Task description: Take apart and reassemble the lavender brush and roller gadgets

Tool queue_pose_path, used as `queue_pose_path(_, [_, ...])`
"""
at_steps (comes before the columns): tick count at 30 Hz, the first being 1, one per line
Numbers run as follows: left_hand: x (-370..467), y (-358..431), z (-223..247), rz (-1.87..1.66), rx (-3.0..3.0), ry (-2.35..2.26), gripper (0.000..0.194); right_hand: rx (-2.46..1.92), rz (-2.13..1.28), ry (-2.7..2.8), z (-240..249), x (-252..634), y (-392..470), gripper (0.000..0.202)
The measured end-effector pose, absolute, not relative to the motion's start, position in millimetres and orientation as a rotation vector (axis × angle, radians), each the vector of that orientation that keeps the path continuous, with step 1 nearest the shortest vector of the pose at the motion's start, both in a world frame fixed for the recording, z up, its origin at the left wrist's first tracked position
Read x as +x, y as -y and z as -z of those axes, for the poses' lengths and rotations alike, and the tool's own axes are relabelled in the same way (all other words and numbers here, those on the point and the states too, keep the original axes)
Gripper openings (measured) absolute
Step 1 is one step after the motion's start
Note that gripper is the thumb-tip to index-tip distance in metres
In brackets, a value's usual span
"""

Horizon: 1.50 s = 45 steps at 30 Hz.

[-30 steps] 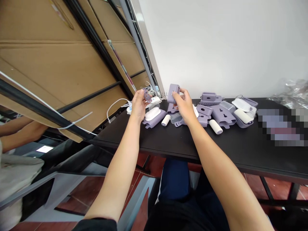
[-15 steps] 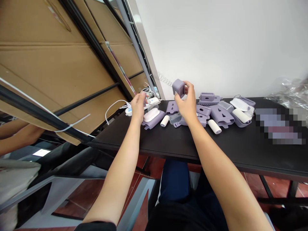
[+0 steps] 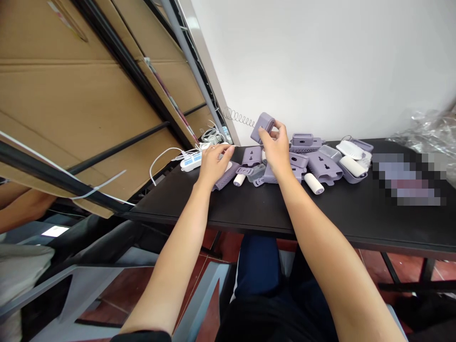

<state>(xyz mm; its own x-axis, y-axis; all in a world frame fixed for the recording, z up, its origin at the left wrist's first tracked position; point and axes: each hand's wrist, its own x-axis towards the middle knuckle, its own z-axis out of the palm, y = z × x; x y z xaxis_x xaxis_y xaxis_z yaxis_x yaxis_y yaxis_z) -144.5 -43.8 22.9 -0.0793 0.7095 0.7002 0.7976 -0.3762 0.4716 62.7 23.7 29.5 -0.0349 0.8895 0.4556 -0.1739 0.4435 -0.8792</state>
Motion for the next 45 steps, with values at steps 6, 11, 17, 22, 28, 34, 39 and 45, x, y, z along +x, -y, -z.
queue_pose_path(6, [-131.2, 43.7, -24.1, 2.160, -2.178, 1.558, 0.044, -0.521, -1.281, 1.476, -41.0, 56.7, 3.3, 0.057])
queue_pose_path(11, [-121.7, 38.2, -24.2, 2.784, -2.187, 1.410, 0.047, -0.459, -1.392, 1.530, -40.2, 50.2, 16.6, 0.060])
queue_pose_path(17, [-130.1, 36.3, -26.3, 2.957, -2.076, 1.362, 0.036, -0.470, -1.408, 1.627, -34.2, 44.3, 14.7, 0.059])
queue_pose_path(22, [-131.1, 33.7, -26.9, 3.038, -1.962, 1.349, 0.029, -0.482, -1.093, 1.713, -29.0, 33.5, 18.3, 0.054])
queue_pose_path(28, [-135.5, 25.3, -26.2, 3.035, -1.815, 1.300, 0.029, -0.615, -0.859, 1.751, -27.4, 22.6, 25.0, 0.054])
queue_pose_path(34, [-183.2, 20.3, -30.1, 2.967, -1.355, 1.472, 0.030, -0.766, -0.949, 1.640, -26.0, 35.2, 9.4, 0.050])
queue_pose_path(39, [-185.7, 21.0, -17.0, 2.263, -1.619, 1.909, 0.018, -0.819, -0.557, 1.691, -29.0, 52.1, 7.2, 0.061])
queue_pose_path(45, [-184.7, 15.9, -9.1, 1.654, -1.737, 2.164, 0.021, -1.129, -0.403, 1.883, -36.9, 48.4, 23.8, 0.056])
